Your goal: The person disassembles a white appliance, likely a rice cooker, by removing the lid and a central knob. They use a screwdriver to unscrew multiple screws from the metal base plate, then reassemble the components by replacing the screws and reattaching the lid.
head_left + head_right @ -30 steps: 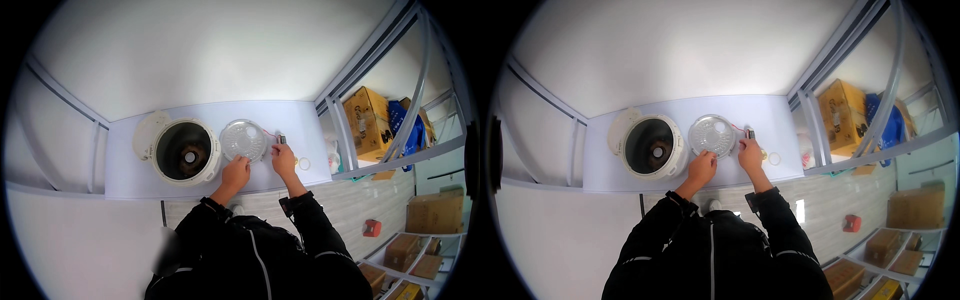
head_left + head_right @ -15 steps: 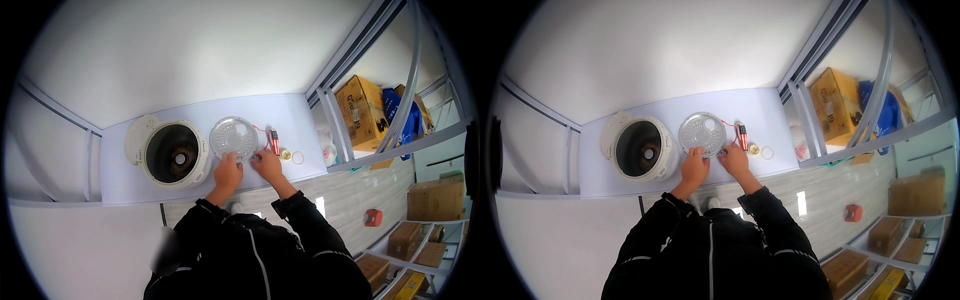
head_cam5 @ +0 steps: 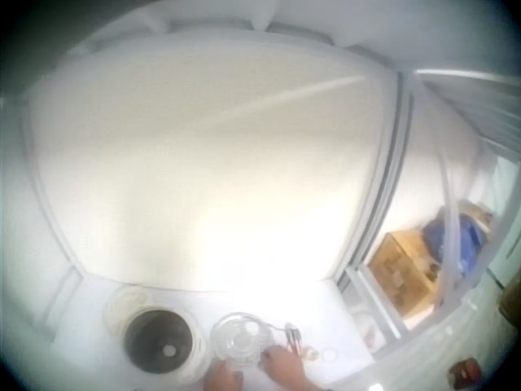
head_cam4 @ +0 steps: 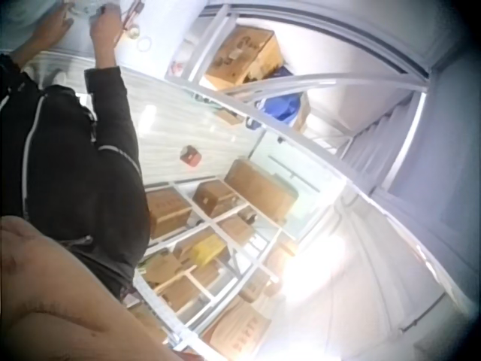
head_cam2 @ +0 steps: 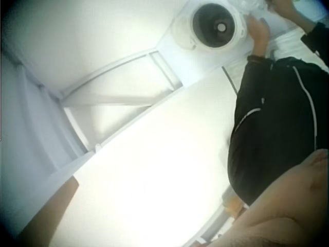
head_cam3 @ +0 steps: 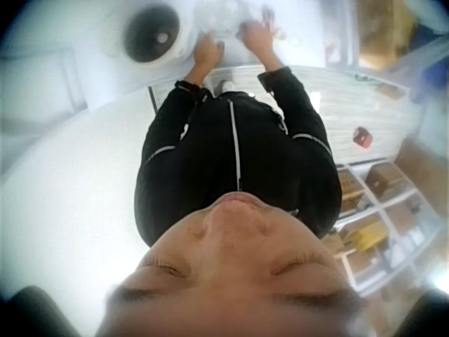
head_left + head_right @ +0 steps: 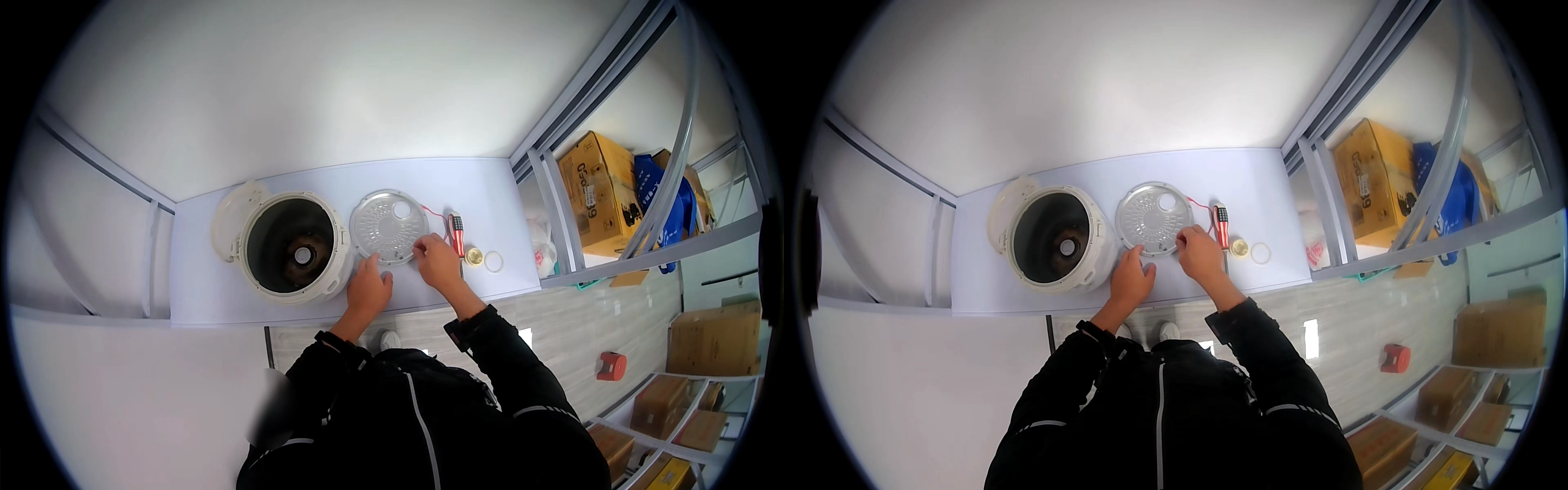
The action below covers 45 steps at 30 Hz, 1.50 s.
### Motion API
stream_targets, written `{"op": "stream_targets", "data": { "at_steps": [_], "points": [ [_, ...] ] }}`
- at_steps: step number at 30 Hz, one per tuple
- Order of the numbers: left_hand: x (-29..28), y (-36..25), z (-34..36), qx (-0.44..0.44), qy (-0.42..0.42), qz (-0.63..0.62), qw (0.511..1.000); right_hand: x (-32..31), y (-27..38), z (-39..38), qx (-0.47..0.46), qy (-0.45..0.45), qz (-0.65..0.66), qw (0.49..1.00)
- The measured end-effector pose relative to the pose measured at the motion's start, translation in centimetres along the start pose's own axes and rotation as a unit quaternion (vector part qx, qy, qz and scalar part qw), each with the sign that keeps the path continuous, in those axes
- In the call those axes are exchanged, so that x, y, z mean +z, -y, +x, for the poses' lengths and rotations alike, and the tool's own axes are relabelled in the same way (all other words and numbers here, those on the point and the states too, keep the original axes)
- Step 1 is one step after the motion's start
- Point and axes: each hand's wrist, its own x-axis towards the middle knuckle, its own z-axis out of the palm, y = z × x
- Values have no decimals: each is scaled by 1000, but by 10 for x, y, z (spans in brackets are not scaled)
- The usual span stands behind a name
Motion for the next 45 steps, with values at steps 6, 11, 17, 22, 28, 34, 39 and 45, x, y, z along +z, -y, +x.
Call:
{"op": "stream_targets", "data": {
  "at_steps": [6,11,17,22,28,34,39,45],
  "points": [
    [2,6,0,20,-6,-11,1000,17,-3,3,-19,34,53,998],
    [0,11,0,25,12,-10,1000,12,-6,-6,2,21,95,995],
    [-3,2,0,51,10,10,999,-12,-24,0,82,-70,44,993],
    [2,-2,3,55,21,22,998,-35,-42,-1,119,-127,-43,984],
    [-3,-10,5,96,63,38,993,-35,-39,-3,171,-90,-100,976],
    [-23,-26,-4,135,129,0,982,-34,-35,5,182,-79,-174,964],
    [-59,-47,-21,205,94,-35,974,-44,-32,17,222,-33,-168,960],
    [-152,-81,-42,311,-16,-37,949,-49,-27,25,250,-6,-136,959]
  ]
}}
